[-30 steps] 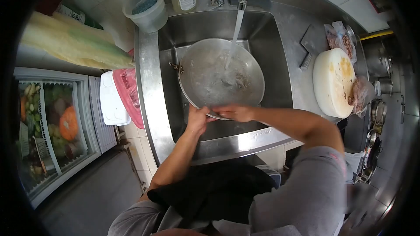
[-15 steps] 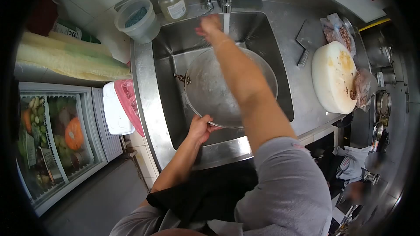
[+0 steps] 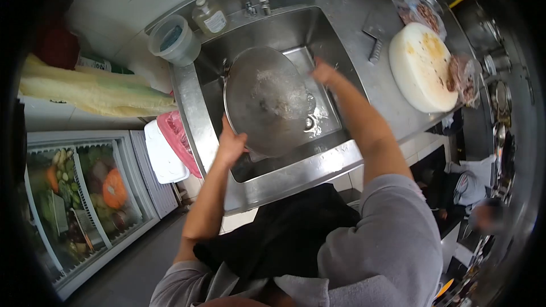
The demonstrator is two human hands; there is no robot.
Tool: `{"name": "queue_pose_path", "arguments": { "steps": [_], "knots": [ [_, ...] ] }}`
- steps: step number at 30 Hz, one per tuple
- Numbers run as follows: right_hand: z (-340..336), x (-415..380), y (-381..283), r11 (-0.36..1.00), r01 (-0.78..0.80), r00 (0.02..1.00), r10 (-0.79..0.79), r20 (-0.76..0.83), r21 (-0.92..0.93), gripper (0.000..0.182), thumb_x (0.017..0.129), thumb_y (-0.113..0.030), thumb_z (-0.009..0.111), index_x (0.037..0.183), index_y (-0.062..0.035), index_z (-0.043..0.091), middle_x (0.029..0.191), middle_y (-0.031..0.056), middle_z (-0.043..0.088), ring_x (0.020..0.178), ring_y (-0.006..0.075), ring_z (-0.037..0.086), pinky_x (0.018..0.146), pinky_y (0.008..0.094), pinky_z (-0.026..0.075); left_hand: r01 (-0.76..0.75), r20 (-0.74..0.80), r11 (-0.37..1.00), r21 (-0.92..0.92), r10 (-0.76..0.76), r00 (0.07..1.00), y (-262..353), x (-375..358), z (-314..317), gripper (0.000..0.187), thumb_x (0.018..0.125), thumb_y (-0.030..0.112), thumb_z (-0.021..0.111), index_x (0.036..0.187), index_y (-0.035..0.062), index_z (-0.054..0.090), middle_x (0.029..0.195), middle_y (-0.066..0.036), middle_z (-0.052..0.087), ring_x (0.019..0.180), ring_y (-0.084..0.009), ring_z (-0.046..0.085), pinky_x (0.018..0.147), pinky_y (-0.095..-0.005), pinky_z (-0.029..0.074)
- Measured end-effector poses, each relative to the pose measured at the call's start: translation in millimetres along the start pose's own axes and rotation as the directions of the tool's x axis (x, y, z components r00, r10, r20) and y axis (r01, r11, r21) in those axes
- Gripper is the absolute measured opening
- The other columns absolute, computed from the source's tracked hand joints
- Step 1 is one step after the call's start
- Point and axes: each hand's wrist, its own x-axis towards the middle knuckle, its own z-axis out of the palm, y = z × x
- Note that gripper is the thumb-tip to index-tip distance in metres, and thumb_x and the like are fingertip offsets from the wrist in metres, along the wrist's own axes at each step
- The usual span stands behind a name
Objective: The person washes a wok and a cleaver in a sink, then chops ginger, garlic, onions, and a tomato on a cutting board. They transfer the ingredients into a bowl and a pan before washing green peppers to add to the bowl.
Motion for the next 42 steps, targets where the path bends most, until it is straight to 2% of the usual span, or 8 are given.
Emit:
{"name": "queue_pose_path", "arguments": {
  "steps": [3,6,8,12,17,25,33,42],
  "knots": [
    [86,-17,23,0.903,-0.216,0.966,0.252,-0.051,0.371,0.083,0.086,-0.025,0.069,0.154,-0.0004,0.028,0.150,0.0275,0.042,0.136,0.0359,0.047,0.114,0.0461,0.036,-0.285,0.156,0.857,0.430,0.240,0.958,14,31,-35,0.090,0.079,0.007,0.059,0.155,-0.0033,0.012,0.120,-0.040,0.057,0.114,-0.0507,0.058,0.096,-0.0487,0.049],
    [155,-19,27,0.428,-0.449,0.832,0.520,0.192,0.784,0.073,0.088,-0.020,0.065,0.151,-0.0037,0.031,0.148,0.0262,0.043,0.131,0.0407,0.049,0.108,0.0603,0.037,-0.430,0.371,0.610,0.665,0.230,0.900,111,5,-32,0.089,0.079,0.008,0.058,0.155,-0.0038,0.012,0.121,-0.043,0.054,0.113,-0.0536,0.058,0.099,-0.0510,0.047],
    [167,-60,2,0.071,-0.362,0.858,0.414,0.303,0.929,0.063,0.090,-0.018,0.060,0.147,-0.0044,0.036,0.151,0.0249,0.040,0.135,0.0424,0.046,0.105,0.0647,0.037,-0.491,0.479,0.267,0.829,0.112,0.870,156,-16,-4,0.086,0.081,0.006,0.056,0.155,-0.0027,0.014,0.123,-0.043,0.053,0.111,-0.0535,0.059,0.099,-0.0515,0.047],
    [170,-94,-22,-0.148,-0.322,0.885,0.303,0.353,0.935,0.052,0.094,-0.021,0.053,0.142,-0.0047,0.043,0.154,0.0188,0.039,0.141,0.0400,0.040,0.105,0.0585,0.039,-0.605,0.618,-0.134,0.785,0.098,0.780,215,-78,29,0.080,0.082,-0.001,0.053,0.155,-0.0017,0.020,0.120,-0.040,0.055,0.100,-0.0502,0.065,0.092,-0.0492,0.053],
    [83,-137,-54,-0.015,-0.147,0.975,0.167,0.147,0.989,0.044,0.097,-0.022,0.048,0.137,-0.0029,0.050,0.154,0.0160,0.040,0.139,0.0376,0.044,0.103,0.0548,0.043,-0.540,0.651,-0.407,0.736,0.207,0.730,257,-149,32,0.082,0.082,-0.001,0.054,0.155,-0.0005,0.018,0.122,-0.039,0.053,0.089,-0.0461,0.069,0.079,-0.0478,0.058],
    [-27,-205,-83,0.104,0.040,0.999,0.015,-0.042,0.994,0.047,0.094,-0.019,0.055,0.138,-0.0017,0.050,0.155,0.0157,0.040,0.134,0.0354,0.050,0.096,0.0520,0.051,-0.529,0.665,-0.405,0.745,0.391,0.637,349,-232,17,0.089,0.076,-0.007,0.056,0.157,0.0117,0.024,0.120,-0.030,0.058,0.099,-0.0504,0.062,0.087,-0.0556,0.051],
    [-19,-255,-76,-0.069,0.075,0.997,0.026,-0.073,0.995,0.049,0.089,-0.017,0.059,0.134,-0.0005,0.049,0.149,0.0126,0.043,0.125,0.0335,0.056,0.091,0.0502,0.052,-0.465,0.723,-0.601,0.650,0.301,0.622,380,-290,65,0.089,0.076,-0.010,0.057,0.156,0.0115,0.026,0.108,-0.027,0.063,0.099,-0.0473,0.062,0.088,-0.0555,0.050],
    [10,-338,-68,-0.296,0.307,0.935,0.268,-0.230,0.904,0.035,0.088,-0.015,0.058,0.119,-0.0014,0.051,0.138,0.0147,0.045,0.124,0.0377,0.057,0.090,0.0506,0.052,-0.542,0.887,-0.705,0.457,0.314,0.340,362,-318,70,0.082,0.077,-0.009,0.053,0.153,0.0106,0.031,0.101,-0.026,0.066,0.091,-0.0468,0.064,0.084,-0.0557,0.050]
  ]
}}
